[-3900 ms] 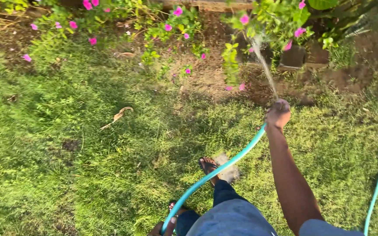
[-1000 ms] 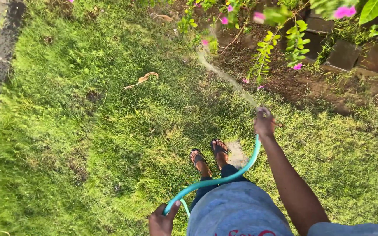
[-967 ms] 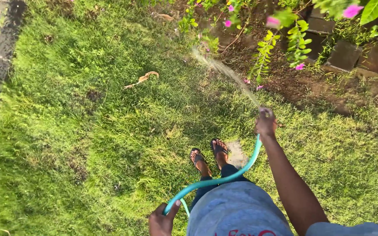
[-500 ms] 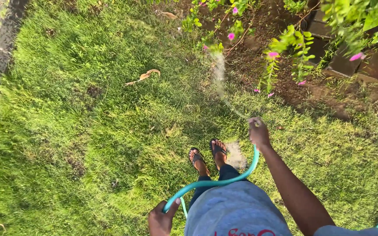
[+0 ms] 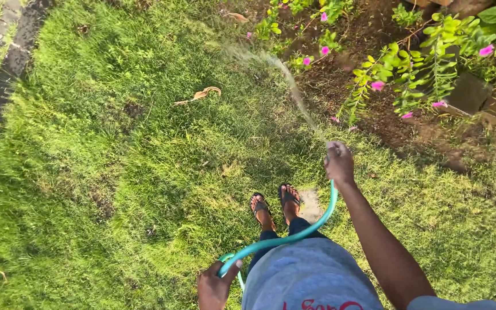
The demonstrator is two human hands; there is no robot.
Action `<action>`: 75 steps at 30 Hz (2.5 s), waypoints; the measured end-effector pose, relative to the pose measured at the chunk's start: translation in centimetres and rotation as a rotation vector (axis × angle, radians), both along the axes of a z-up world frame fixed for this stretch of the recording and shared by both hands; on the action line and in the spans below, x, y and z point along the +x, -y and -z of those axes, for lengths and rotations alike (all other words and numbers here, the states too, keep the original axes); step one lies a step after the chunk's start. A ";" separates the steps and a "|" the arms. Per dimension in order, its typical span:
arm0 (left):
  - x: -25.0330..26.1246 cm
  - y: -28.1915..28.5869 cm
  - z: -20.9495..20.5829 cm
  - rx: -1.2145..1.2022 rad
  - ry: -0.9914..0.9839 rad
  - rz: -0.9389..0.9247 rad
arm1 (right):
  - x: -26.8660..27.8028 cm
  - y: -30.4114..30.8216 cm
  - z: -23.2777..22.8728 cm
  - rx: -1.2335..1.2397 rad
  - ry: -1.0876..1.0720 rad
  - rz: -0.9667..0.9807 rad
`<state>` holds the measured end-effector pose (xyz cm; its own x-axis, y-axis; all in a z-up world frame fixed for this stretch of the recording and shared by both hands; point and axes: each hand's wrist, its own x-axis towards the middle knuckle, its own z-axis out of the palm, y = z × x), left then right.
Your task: Watering garden plants, flowers, and the lawn using a hose.
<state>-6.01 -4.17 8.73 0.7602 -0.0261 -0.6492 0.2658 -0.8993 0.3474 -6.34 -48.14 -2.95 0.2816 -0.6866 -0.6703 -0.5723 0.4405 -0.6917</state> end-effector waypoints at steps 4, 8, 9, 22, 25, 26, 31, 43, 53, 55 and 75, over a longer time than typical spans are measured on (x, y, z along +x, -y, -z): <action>-0.6 -0.5 0.9 0.022 -0.013 0.007 | 0.7 -0.3 0.7 -0.055 0.057 -0.174; -0.7 -0.3 0.2 0.044 -0.080 -0.038 | 1.6 -0.7 0.1 -0.080 0.104 -0.037; -0.7 -0.3 0.2 0.062 -0.114 -0.046 | 1.7 -0.9 -0.1 -0.095 0.104 -0.063; -2.1 -1.5 1.9 0.008 -0.084 -0.024 | 4.4 -1.6 -5.8 -0.140 0.140 -0.056; -2.1 -1.8 1.7 -0.003 -0.092 -0.066 | 4.7 -1.8 -6.6 -0.107 0.057 -0.067; -2.1 -2.0 2.3 0.003 -0.097 -0.044 | 4.7 -1.7 -6.4 -0.118 0.090 -0.107; -2.0 -1.9 2.6 0.016 -0.076 -0.001 | 5.3 -1.6 -7.9 -0.149 0.088 -0.069; -1.7 -1.5 2.2 0.077 -0.165 -0.024 | 5.8 -2.4 -9.0 -0.131 0.104 -0.204; -2.1 -1.6 2.5 0.024 -0.093 0.005 | 7.0 -2.3 -11.9 -0.036 0.292 -0.121; -2.2 -1.6 2.1 0.023 -0.086 -0.001 | 7.3 -2.5 -12.3 -0.040 0.307 -0.099; -2.6 -1.3 2.8 0.052 -0.104 0.009 | 10.6 -3.3 -16.5 -0.070 0.487 -0.123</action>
<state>-8.63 -2.86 5.95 0.6882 0.0032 -0.7255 0.2899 -0.9179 0.2710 4.28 -44.88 13.52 0.6317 -0.6675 -0.3941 -0.2202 0.3329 -0.9169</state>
